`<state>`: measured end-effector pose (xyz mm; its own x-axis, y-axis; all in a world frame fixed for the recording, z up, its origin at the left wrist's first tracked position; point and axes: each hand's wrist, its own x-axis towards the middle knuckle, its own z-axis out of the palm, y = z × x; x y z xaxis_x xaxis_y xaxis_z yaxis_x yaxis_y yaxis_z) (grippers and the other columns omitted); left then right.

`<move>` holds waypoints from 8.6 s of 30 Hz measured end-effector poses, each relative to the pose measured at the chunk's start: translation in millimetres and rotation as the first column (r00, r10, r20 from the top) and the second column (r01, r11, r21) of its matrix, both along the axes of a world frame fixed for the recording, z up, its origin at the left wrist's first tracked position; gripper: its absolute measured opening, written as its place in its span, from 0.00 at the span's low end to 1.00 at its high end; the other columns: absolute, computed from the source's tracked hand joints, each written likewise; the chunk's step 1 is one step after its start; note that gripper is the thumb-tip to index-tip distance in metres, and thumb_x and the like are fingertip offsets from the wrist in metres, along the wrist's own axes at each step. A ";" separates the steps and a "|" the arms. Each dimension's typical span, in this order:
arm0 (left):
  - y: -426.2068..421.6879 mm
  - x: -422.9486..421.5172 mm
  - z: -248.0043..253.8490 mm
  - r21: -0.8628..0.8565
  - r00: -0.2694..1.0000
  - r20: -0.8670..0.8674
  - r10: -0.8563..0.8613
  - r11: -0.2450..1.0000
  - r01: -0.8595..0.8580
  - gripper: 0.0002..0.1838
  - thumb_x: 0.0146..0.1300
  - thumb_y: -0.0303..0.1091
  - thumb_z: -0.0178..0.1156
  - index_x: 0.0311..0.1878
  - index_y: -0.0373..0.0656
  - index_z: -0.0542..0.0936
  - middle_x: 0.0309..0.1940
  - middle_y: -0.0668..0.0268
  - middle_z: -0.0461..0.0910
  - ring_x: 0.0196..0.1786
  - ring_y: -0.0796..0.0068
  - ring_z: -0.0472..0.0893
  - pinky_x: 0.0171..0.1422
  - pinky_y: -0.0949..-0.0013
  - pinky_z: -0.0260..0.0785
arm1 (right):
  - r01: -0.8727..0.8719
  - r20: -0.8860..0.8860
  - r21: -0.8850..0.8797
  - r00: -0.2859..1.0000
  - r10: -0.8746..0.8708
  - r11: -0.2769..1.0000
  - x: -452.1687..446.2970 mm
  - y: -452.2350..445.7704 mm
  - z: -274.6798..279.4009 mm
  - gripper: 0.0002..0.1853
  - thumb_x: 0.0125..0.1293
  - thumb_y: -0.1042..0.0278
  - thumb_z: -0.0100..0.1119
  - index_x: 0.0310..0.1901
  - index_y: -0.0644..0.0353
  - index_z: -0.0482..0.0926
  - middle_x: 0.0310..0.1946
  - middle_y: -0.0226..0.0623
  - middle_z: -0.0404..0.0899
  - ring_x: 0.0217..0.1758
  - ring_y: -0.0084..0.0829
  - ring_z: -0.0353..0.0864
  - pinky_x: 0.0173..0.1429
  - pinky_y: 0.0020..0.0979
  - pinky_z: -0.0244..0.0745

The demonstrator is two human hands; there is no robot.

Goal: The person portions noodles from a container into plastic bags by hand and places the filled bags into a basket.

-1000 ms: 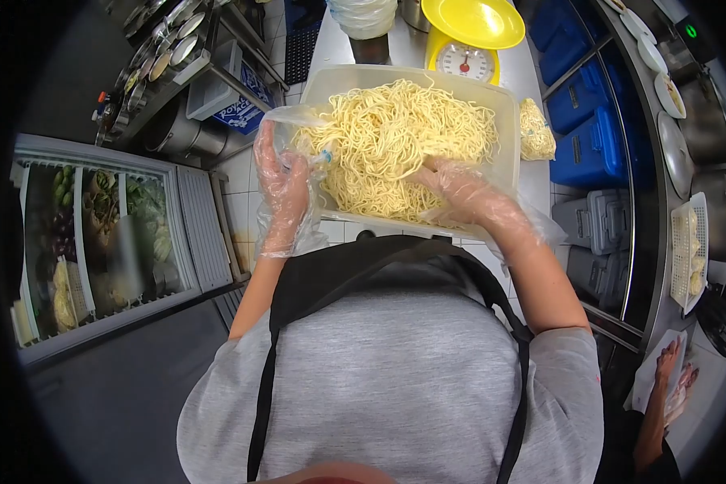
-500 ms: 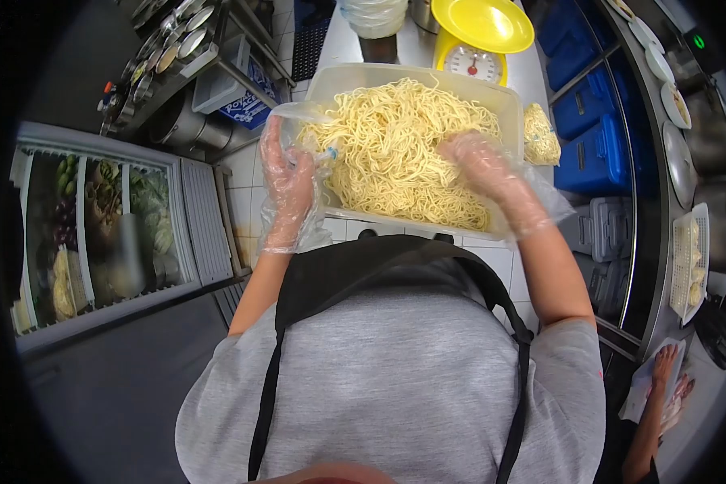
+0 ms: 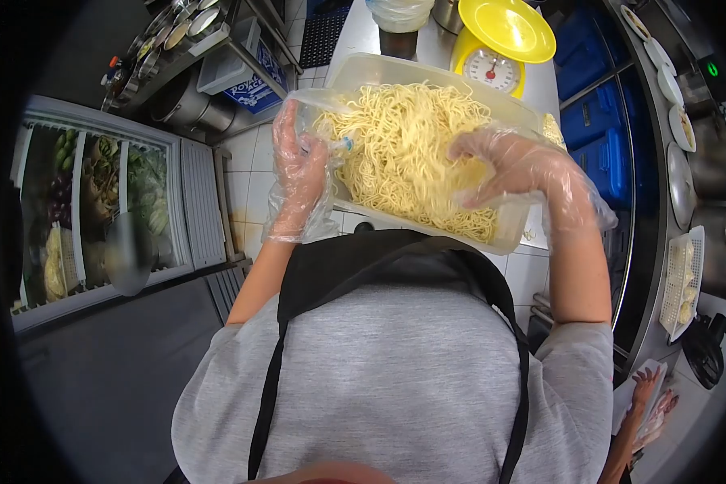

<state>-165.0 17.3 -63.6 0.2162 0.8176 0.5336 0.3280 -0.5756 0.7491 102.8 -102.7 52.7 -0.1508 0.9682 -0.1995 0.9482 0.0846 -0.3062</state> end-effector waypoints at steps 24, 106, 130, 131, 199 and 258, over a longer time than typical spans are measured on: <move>-3.5 1.5 3.6 -0.144 0.998 0.065 0.008 0.990 0.001 0.34 0.52 0.17 0.51 0.67 0.40 0.62 0.63 0.55 0.62 0.64 0.64 0.66 0.57 0.73 0.65 | 0.270 -0.430 0.351 0.897 -0.102 0.896 33.1 9.5 -8.6 0.25 0.45 0.74 0.69 0.48 0.60 0.73 0.44 0.38 0.76 0.48 0.34 0.75 0.55 0.29 0.68; -0.5 64.5 50.2 -0.523 0.559 0.520 -0.646 0.276 0.806 0.37 0.53 0.23 0.53 0.69 0.42 0.57 0.60 0.67 0.68 0.32 0.83 0.73 0.39 0.78 0.71 | 0.708 -0.988 0.127 0.029 0.151 0.694 -16.1 40.6 75.5 0.23 0.58 0.63 0.59 0.54 0.64 0.71 0.48 0.42 0.75 0.51 0.35 0.77 0.54 0.35 0.76; 10.1 48.7 38.9 -0.399 0.929 -0.011 -0.370 0.853 0.335 0.30 0.51 0.20 0.55 0.61 0.43 0.69 0.58 0.61 0.68 0.58 0.73 0.72 0.60 0.70 0.67 | 0.048 0.132 -0.341 0.991 -0.003 0.939 -64.0 90.6 -24.9 0.22 0.57 0.60 0.61 0.52 0.59 0.76 0.51 0.47 0.76 0.58 0.41 0.73 0.61 0.36 0.68; 17.6 43.0 32.5 -0.384 0.953 -0.077 -0.293 0.891 0.243 0.28 0.52 0.22 0.57 0.60 0.43 0.70 0.53 0.63 0.71 0.54 0.75 0.73 0.56 0.72 0.69 | -0.032 -0.299 -0.178 0.954 -0.023 0.983 -47.7 71.9 -17.7 0.28 0.54 0.57 0.64 0.56 0.58 0.72 0.56 0.47 0.71 0.61 0.43 0.69 0.63 0.37 0.67; 8.8 42.6 46.4 0.190 0.784 -0.573 -0.237 0.893 0.408 0.19 0.44 0.34 0.66 0.43 0.51 0.76 0.37 0.67 0.72 0.47 0.63 0.72 0.53 0.58 0.60 | 0.163 -0.432 0.072 0.894 -0.117 0.984 -40.2 18.5 42.4 0.43 0.47 0.70 0.71 0.66 0.48 0.60 0.51 0.37 0.73 0.40 0.33 0.72 0.49 0.33 0.72; 15.3 52.0 84.9 -0.486 0.848 0.043 -0.529 0.730 0.480 0.10 0.56 0.21 0.57 0.41 0.44 0.76 0.37 0.74 0.70 0.36 0.87 0.69 0.40 0.81 0.64 | 0.082 -0.325 0.364 0.945 0.043 0.928 -34.1 47.5 -31.1 0.16 0.60 0.59 0.59 0.43 0.62 0.77 0.39 0.48 0.80 0.44 0.43 0.80 0.49 0.40 0.73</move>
<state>-113.0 32.7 21.2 0.6963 0.7136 0.0776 0.1709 -0.2698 0.9476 68.8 -55.2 21.6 -0.1259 0.9658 0.2269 0.8055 0.2330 -0.5448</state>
